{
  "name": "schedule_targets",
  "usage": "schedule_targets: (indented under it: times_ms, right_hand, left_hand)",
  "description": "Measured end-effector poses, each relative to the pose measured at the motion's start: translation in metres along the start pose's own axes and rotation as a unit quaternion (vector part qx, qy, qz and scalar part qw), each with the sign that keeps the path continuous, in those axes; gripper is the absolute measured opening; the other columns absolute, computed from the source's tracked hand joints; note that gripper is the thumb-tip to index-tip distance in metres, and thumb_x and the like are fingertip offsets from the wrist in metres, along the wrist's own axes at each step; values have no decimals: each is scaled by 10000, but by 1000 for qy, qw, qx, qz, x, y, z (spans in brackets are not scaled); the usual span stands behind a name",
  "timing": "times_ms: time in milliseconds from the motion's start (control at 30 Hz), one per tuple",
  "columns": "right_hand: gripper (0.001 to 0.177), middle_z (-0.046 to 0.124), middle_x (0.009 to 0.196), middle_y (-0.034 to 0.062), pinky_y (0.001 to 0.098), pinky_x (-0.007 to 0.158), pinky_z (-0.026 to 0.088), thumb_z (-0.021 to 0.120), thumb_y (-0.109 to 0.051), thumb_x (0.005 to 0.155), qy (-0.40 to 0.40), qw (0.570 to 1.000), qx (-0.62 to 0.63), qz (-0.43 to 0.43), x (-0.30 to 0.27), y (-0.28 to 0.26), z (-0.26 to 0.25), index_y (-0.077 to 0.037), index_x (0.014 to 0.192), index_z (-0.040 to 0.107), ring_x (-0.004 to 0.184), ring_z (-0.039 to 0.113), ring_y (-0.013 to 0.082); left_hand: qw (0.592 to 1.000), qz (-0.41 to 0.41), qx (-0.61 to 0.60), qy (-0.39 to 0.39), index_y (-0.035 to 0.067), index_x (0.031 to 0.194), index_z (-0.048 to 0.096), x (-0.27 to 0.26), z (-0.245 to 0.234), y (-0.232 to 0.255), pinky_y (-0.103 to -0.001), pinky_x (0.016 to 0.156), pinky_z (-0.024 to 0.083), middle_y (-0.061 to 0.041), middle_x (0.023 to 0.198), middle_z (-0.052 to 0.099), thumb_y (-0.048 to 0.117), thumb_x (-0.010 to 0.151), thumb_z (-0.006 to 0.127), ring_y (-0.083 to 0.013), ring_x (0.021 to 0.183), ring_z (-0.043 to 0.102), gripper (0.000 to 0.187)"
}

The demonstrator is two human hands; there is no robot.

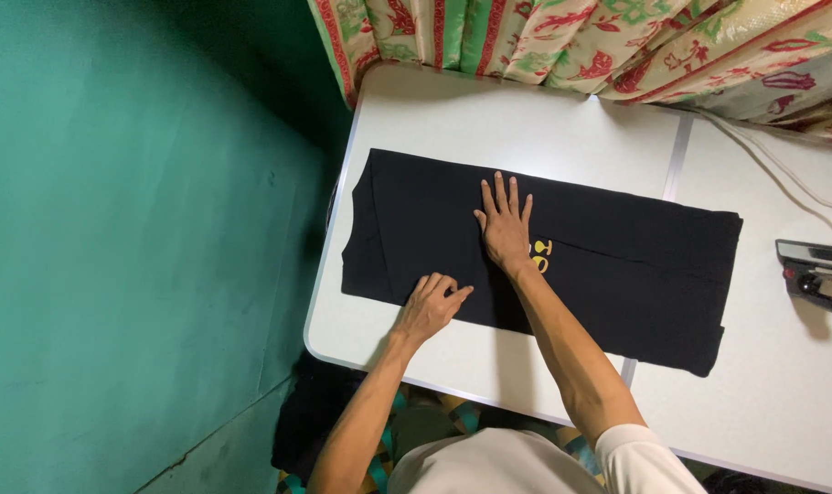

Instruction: The person irons a black t-shirt on a white table, then folds it neatly. The iron is set aside after use, and the folded shirt remains on the table.

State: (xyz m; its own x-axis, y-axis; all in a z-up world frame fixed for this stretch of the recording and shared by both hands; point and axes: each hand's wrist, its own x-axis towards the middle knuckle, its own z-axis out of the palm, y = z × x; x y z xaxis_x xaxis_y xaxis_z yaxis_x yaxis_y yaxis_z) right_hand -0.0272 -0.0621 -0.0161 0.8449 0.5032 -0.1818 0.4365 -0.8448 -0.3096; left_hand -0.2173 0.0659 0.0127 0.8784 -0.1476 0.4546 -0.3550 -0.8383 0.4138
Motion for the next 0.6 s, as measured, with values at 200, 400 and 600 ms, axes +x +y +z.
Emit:
schedule_targets:
  times_ms: [200,400,600]
  right_hand:
    - [589,42,1738,32,624,1249,35,307,-458,1119,23,1000,-10,-1,-1,-4,-1,-265,1656,162,1584,1,310]
    - [586,50,1739,27,619,1251,16,272,-464,1120,31,999,-8,7,-4,-10,-4,-254,1657,165,1586,-3,303]
    - [580,57,1738,21,605,1253,1,274,-463,1123,36,999,-8,11,-4,-11,-2,-263,1657,169,1587,0,297]
  left_hand:
    - [921,-374,39,107,111,1045,604,-24,-53,-6,-426,780,479,-73,938,559,242,981,677,-319,865,578,163]
    - [898,-427,102,-8,143,909,603,-33,-52,-11,-401,747,452,-33,854,545,327,889,754,-279,809,557,239]
    - [806,-580,-115,7,107,1004,557,-35,-59,-3,-474,724,526,-161,949,719,213,969,657,-426,879,702,150]
